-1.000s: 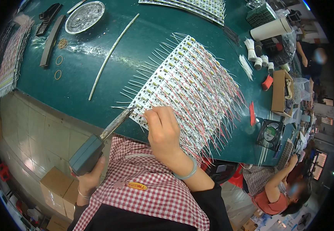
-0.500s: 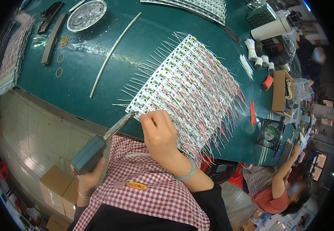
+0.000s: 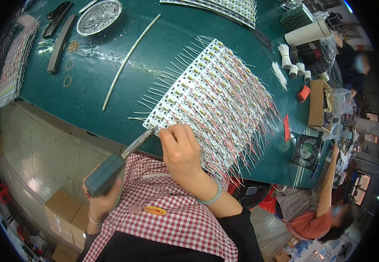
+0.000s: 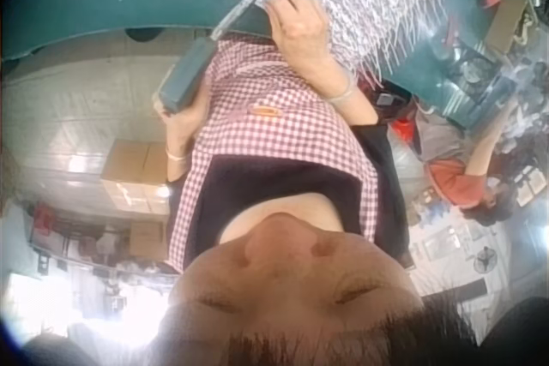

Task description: The person uses a soldering iron to attach white LED light strips to a grid of circuit boards. They repeatedly pick up individual LED strips, place them onto the board, and apply heat to secure them. The process is repetitive, focusing on one strip at a time.

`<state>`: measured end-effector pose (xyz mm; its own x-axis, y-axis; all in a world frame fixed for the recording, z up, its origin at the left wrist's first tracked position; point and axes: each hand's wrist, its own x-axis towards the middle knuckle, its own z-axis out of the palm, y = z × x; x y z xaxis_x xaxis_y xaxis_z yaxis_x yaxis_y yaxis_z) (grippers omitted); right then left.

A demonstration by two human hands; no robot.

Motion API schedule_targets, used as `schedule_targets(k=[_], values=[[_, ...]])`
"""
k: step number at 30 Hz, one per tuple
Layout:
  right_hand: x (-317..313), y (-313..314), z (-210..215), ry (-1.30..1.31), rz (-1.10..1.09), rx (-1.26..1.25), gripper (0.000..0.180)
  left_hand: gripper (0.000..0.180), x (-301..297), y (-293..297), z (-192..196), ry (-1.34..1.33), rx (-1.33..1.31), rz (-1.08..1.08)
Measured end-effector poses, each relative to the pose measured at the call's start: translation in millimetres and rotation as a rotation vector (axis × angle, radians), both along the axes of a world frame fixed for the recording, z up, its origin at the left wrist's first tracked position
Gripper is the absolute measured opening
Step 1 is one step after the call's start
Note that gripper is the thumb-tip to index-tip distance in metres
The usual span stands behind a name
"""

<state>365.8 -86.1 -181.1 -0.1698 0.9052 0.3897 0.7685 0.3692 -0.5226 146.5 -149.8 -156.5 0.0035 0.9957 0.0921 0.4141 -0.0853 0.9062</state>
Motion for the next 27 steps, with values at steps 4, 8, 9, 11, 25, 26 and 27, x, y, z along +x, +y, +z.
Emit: schedule_targets(k=[4,8,9,11,25,26,27], values=[[0,0,1,-0.005,0.003,-0.004,0.017,0.021,-6,-12,-15,-0.095,-0.058,0.044],[1,1,-1,-0.01,-0.001,0.0,0.018,0.024,-7,-19,-12,-0.216,-0.204,0.153],[1,1,-1,-0.01,-0.002,0.004,0.017,0.025,-7,-19,-14,-0.223,-0.193,0.164],[1,1,-2,-0.004,0.001,0.004,0.017,0.026,-4,-18,-13,-0.234,-0.167,0.178],[0,1,0,0.044,-0.002,0.03,0.017,0.024,-3,-19,-1,-0.076,-0.163,0.139],[0,0,0,0.044,-0.009,0.017,0.018,0.023,-4,-20,-2,-0.065,-0.18,0.135],[1,0,-1,0.041,-0.015,0.006,0.019,0.022,-4,-22,-4,-0.056,-0.195,0.131]])
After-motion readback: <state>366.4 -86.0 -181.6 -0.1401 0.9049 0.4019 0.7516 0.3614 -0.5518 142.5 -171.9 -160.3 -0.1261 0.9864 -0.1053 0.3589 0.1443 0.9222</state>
